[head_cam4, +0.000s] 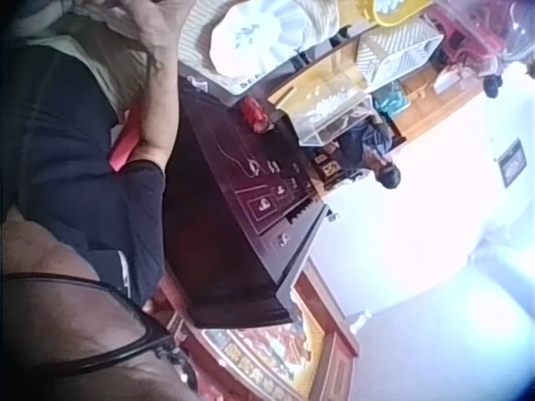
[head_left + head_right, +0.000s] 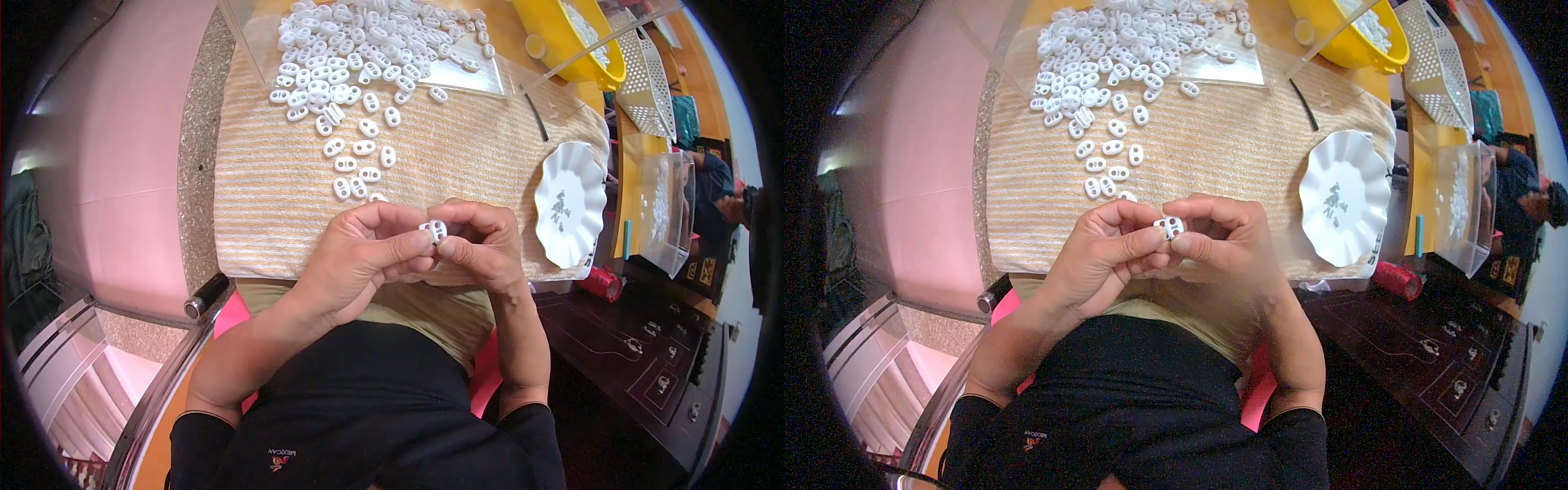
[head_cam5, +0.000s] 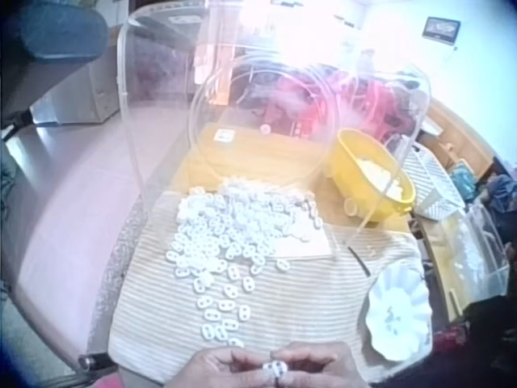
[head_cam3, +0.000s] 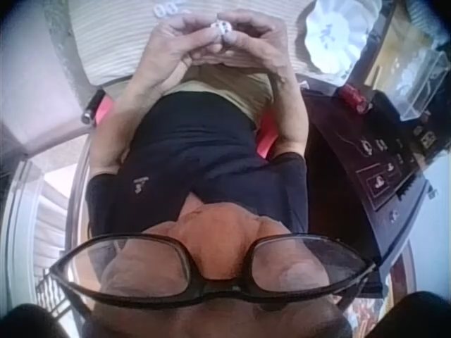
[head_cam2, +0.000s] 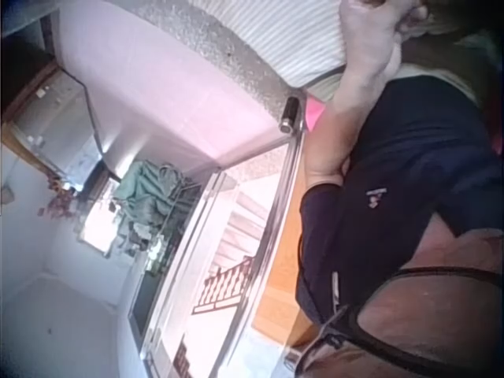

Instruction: Inspecting and sorting small white plastic components at a workshop workbench.

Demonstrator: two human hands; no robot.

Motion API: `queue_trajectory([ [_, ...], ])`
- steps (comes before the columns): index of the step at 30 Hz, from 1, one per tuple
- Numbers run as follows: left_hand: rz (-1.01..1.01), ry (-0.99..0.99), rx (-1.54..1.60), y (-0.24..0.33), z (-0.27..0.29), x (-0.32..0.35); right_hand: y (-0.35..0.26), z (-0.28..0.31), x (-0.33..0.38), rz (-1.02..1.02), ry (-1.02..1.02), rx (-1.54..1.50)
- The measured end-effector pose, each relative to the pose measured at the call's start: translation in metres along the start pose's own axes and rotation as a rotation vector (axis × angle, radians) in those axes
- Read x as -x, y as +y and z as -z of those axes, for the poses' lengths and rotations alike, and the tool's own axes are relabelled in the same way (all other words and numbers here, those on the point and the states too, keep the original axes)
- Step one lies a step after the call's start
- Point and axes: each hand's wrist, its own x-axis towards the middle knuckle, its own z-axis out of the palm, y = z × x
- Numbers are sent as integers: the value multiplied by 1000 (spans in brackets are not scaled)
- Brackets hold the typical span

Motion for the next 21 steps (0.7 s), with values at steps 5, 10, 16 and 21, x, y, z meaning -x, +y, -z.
queue_trajectory([
  [5,49,-63,36,-3,3,-1,3,-3,-2,77,-54,-173],
  [10,47,-93,29,-3,1,0,6,-1,-4,136,-91,-123],
  [16,57,-139,49,-2,0,1,-1,-7,1,106,-53,-109],
  [21,55,-164,57,-2,-3,2,-9,-14,4,90,-18,-83],
])
